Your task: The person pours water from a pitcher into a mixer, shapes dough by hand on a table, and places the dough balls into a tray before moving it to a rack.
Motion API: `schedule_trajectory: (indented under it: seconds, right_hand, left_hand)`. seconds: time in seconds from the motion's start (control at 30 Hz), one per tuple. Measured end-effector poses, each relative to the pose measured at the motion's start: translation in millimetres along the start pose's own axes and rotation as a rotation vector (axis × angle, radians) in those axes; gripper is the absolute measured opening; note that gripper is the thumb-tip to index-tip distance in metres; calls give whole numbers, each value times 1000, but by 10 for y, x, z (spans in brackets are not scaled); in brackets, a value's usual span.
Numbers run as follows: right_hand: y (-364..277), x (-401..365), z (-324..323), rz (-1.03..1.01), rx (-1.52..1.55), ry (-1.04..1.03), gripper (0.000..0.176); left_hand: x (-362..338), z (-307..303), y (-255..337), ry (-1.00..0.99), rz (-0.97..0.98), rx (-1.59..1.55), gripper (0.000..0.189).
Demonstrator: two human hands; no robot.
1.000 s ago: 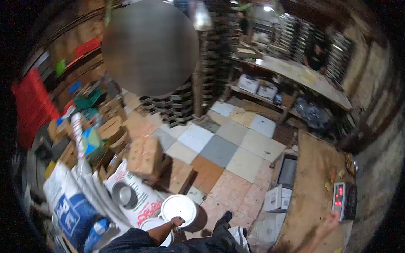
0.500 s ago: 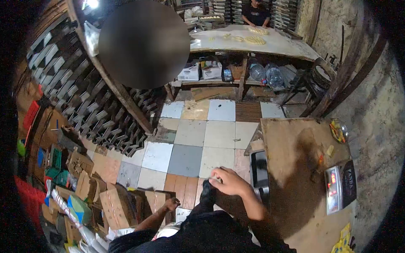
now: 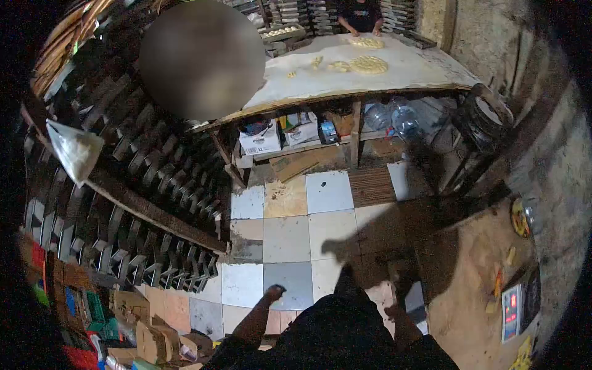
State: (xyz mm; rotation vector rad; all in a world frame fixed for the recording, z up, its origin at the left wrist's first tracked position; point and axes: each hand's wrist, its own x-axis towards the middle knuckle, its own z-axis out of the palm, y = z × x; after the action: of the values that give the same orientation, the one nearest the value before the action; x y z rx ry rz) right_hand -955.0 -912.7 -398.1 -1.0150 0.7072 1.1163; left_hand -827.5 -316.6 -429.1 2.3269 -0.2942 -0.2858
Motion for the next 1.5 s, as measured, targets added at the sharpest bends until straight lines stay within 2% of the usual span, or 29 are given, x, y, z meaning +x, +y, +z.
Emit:
schedule_trajectory:
  seconds: [0.03,0.1,0.17,0.2,0.23,0.3,0.37,0.4,0.43,0.47,0.5,0.53,0.63,0.7,0.73,0.8,0.83,0.87,0.93,1.0,1.07,1.1,1.17,1.2,1.23,1.3,1.37,1.43,1.5]
  right_hand:
    - [-124,-102,196,3,-116,160,17]
    - [-578,-123,379,37,-235,268,19]
    - [-1091,50,338,41,-341,307,22]
    - [-1381,178,283,40,-408,321,23]
    - [-1678,297,247,35,-486,335,24]
    - [-2458,656,136,-29,-737,382,27]
    - [-3362,1185,68,-161,-1130,492,29]
    - [-3862,1512,72,-248,-1341,599,31]
    - [-4438,1768,167,-322,-1460,736,32]
    - [-5000,2040,324,-399,-1504,959,33]
    - [-5526,2415,499,-413,-1489,1319,34]
    - [-6129,1808,946,-1213,-1115,841,29]
    - [-7700,1503,2021,-1362,-1017,798,26]
    - [-8314,1384,2538,-1446,-1019,782,30]
    - [-8563,1328,2691,-1463,-1015,792,34]
    - [-9000,1269,2742,-1572,-1030,811,43]
    - [-9120,1155,2821,-1500,-811,917,48]
    - [-9281,1119,2766,-1531,-767,965,48]
    - [-9634,1324,2374,-1689,-791,1100,38]
    - [-9992,1121,2339,-1604,-744,1163,32]
    - [-10264,1036,2318,-1498,-689,1202,27]
    - [-10395,1050,2258,-1452,-609,1189,24]
    - [-10697,1149,2054,-1411,-519,1191,21]
    - [-10747,1300,1927,-1384,-593,1206,20]
    - [-10741,1459,1809,-1349,-668,1214,19]
    - [-10759,1676,1763,-1297,-787,1400,20]
    - [-10699,2076,1486,-1472,-784,1187,20]
    - [-10913,1279,1999,-1152,-189,769,18]
    - [-10868,1349,1921,-1084,13,607,18]
  left_hand:
    - [368,-160,54,-26,-103,-149,16]
    - [1034,-428,169,151,1,-288,15]
    - [1586,-610,281,150,-191,-319,17]
    - [1841,-720,393,59,-343,-45,22]
    - [2033,-865,400,21,-37,50,21]
    - [2402,-828,152,32,-6,120,16]
    - [2840,-1208,243,-155,279,405,16]
    - [3002,-1392,322,58,170,-63,20]
    - [3256,-1584,464,-46,-123,57,25]
    - [3464,-1792,589,1,-145,8,29]
    - [3695,-1985,709,55,-161,-46,32]
    - [3910,-2171,794,57,-158,-70,33]
    - [4652,-2659,1113,69,-264,-103,34]
    - [5175,-2920,1171,108,-148,-230,32]
    - [5502,-3106,1241,100,-86,-141,31]
    - [6061,-3507,1496,101,-38,-164,28]
    - [6308,-3634,1672,133,-59,-276,26]
    - [6596,-3716,1739,299,150,-226,22]
    - [7181,-3927,1963,259,229,-253,26]
    - [7827,-3996,2065,238,300,-231,28]
    - [8444,-3816,2043,-58,123,-316,31]
    - [8687,-3771,2122,-85,139,-310,31]
    - [9192,-3646,2355,-78,200,-85,33]
    - [9413,-3668,2638,-166,96,-20,39]
    - [9688,-3598,2718,-181,100,-17,39]
    - [10371,-3417,2787,-26,259,-90,53]
    - [11202,-3285,2828,-5,238,-148,61]
    - [11734,-3188,2872,6,217,-199,68]
    - [12165,-3028,3037,24,379,61,78]
